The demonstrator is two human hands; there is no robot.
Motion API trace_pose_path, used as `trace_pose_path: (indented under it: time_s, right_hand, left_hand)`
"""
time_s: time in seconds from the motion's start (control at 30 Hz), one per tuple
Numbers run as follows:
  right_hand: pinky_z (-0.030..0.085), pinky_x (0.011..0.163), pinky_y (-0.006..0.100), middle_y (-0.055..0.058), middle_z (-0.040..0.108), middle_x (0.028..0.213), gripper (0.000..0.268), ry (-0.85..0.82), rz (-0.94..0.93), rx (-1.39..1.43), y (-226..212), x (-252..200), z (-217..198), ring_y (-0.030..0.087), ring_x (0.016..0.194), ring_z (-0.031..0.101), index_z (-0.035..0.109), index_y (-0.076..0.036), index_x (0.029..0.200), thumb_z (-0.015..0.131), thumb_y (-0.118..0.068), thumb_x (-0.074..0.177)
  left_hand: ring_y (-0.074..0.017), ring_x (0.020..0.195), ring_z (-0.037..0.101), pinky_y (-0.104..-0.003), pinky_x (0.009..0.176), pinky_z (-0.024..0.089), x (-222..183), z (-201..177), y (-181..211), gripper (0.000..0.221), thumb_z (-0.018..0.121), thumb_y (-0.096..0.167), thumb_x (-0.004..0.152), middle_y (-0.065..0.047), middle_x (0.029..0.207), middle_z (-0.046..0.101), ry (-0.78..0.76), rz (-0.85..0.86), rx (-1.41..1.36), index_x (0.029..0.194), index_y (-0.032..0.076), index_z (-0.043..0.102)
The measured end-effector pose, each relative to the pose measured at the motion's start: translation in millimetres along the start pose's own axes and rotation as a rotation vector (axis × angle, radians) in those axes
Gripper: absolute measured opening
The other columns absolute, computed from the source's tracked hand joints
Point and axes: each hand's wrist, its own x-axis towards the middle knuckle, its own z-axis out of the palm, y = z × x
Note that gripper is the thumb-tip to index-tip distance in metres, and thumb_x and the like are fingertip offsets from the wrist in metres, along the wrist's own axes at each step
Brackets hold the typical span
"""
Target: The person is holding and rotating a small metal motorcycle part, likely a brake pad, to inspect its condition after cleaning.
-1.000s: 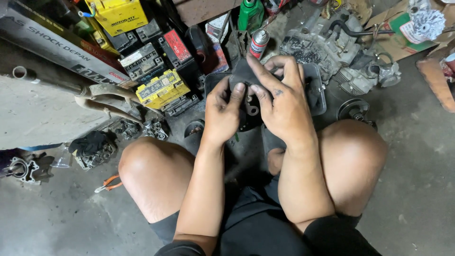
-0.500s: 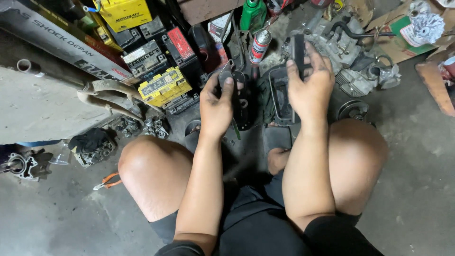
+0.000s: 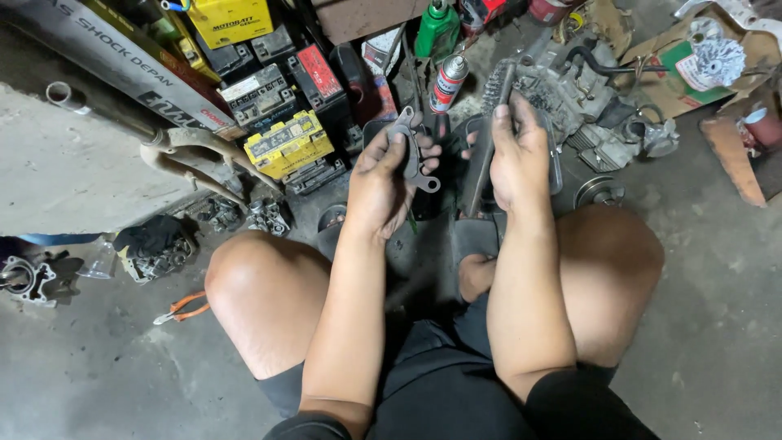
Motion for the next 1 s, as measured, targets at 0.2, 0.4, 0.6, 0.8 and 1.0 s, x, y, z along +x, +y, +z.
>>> trace_pose_path:
  time_s: [0.2,0.4,0.6,0.8,1.0]
  right_hand:
    - [0.048,0.043,0.022,0.016,0.06,0.099,0.04,-0.194,0.117,0.013,-2.8,-19.9,23.3,0.013,0.063,0.054,0.054,-0.007,0.14,0.056,-0.031,0.108]
    - [0.054,0.048,0.026,0.014,0.071,0.086,0.054,-0.433,-0.068,-0.186,-24.9,-25.3,32.4,0.014,0.067,0.065,0.059,-0.003,0.136,0.081,-0.001,0.087]
    - [0.055,0.062,0.024,0.013,0.073,0.101,0.049,-0.278,-0.244,-0.172,-49.0,-28.5,20.6,0.012,0.082,0.065,0.057,-0.004,0.141,0.073,0.006,0.095]
    - [0.045,0.117,0.027,0.01,0.054,0.153,0.05,-0.201,-0.319,-0.237,-61.2,-26.1,15.1,0.013,0.132,0.058,0.047,-0.002,0.149,0.065,0.005,0.103]
    - [0.036,0.127,0.034,0.02,0.047,0.156,0.065,-0.26,-0.392,-0.281,-59.1,-21.0,22.8,0.024,0.146,0.047,0.041,0.004,0.151,0.07,-0.027,0.102]
  left_hand:
    - [-0.0228,0.092,0.069,-0.032,0.08,0.062,4.0,-4.9,-6.0,0.029,0.052,0.016,0.11,-0.012,0.122,0.07,0.05,0.164,-0.015,0.133,0.002,0.062]
    - [-0.0239,0.084,0.072,-0.034,0.079,0.063,-3.2,16.4,8.6,0.03,0.054,0.018,0.109,-0.016,0.092,0.07,0.032,0.244,-0.041,0.133,0.002,0.062]
    - [-0.02,0.081,0.073,-0.037,0.076,0.066,1.4,6.1,6.7,0.019,0.071,0.013,0.099,-0.016,0.088,0.072,0.094,0.321,0.274,0.115,0.001,0.072]
    - [-0.0188,0.072,0.072,-0.029,0.072,0.064,-17.3,25.4,25.6,0.018,0.078,0.004,0.089,-0.013,0.088,0.075,-0.132,0.123,0.481,0.106,0.0,0.071]
    - [-0.0107,0.074,0.067,-0.024,0.074,0.056,-22.7,34.0,18.6,0.012,0.073,0.008,0.094,-0.005,0.085,0.073,-0.115,0.082,0.64,0.104,0.001,0.074]
